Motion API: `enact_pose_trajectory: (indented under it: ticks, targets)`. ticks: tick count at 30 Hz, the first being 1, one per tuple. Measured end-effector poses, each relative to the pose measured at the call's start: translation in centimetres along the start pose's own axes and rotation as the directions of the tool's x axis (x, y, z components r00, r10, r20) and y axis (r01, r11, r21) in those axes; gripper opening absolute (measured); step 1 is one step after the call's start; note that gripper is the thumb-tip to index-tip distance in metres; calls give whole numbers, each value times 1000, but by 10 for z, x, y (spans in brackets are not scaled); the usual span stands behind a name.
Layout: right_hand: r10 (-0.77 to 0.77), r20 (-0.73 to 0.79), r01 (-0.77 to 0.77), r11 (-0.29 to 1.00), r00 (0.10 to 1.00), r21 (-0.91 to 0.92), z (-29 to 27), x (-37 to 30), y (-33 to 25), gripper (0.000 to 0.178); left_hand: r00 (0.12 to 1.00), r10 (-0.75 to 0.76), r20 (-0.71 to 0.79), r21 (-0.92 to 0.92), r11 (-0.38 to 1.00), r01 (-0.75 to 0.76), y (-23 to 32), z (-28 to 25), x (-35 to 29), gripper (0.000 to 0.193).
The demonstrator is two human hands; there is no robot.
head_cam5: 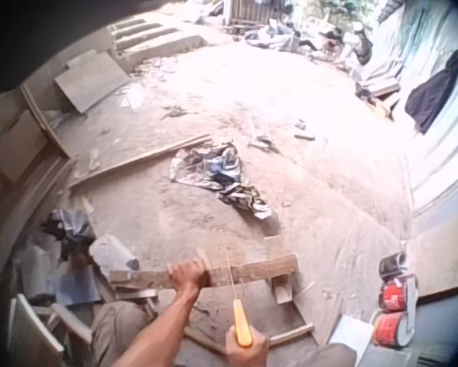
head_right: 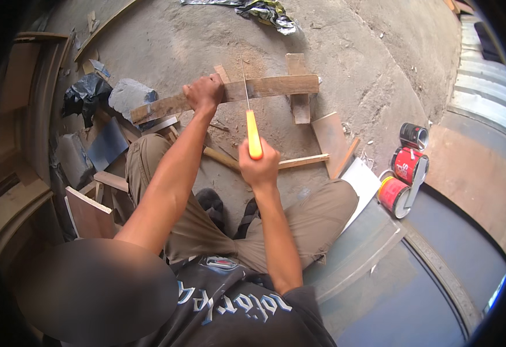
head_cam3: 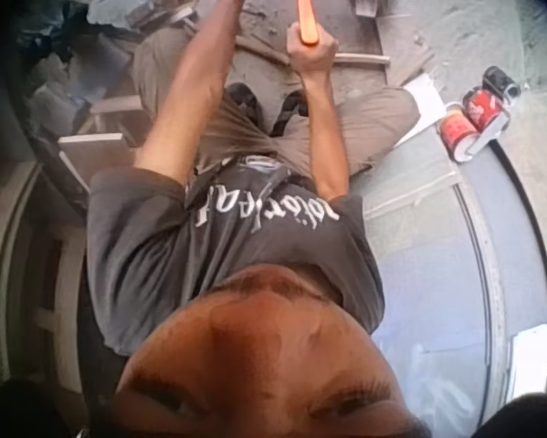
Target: The person sits on the floor and uses a hand saw to cut a wooden plank into smaller pieces. The person repeatedly saws through the plank, separates the cut pieces, and arranges them on the floor.
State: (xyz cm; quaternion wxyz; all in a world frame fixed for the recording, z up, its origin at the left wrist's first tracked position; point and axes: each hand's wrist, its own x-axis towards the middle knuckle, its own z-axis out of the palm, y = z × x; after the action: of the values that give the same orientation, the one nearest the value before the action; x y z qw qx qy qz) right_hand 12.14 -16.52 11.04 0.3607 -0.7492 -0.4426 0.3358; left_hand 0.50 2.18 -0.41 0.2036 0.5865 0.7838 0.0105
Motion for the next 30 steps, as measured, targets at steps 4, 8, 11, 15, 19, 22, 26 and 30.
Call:
enact_pose_trajectory:
  ticks: [4, 8, 11, 15, 19, 22, 26, 30]
  targets:
    - [-66, 5, 66, 996, 998, 54, -33, -69, -16, 14, 997, 29, -77, 28, 999, -27, -14, 4, 0, 57]
    - [-3, 8, 2, 999, 1000, 47, -10, 0, -14, 21, 999, 38, 11, 17, 999, -38, -11, 5, -1, 55]
    - [3, 23, -4, 999, 1000, 34, -1, 32, -23, 22, 999, 33, 33, -6, 999, -32, -1, -3, 0, 55]
    - [-6, 11, 5, 996, 1000, 91, -26, -52, -21, 15, 1000, -2, 20, -8, 1000, 2, -15, -3, 5, 55]
    - [-43, 5, 42, 991, 999, 131, -25, -37, -7, 13, 998, 46, -35, 25, 999, -45, -13, 5, 1, 56]
    - [-18, -33, 20, 998, 999, 58, 10, 20, -12, 23, 998, 60, 7, 5, 998, -60, 0, 4, 0, 56]
    - [3, 7, -3, 999, 1000, 47, -22, -49, -8, 20, 999, 5, -52, 1, 1000, -5, -15, 4, 4, 55]
    - [43, -34, -39, 991, 998, 124, -38, -73, -19, 21, 999, 29, -25, 5, 1000, -29, -19, 4, -6, 55]
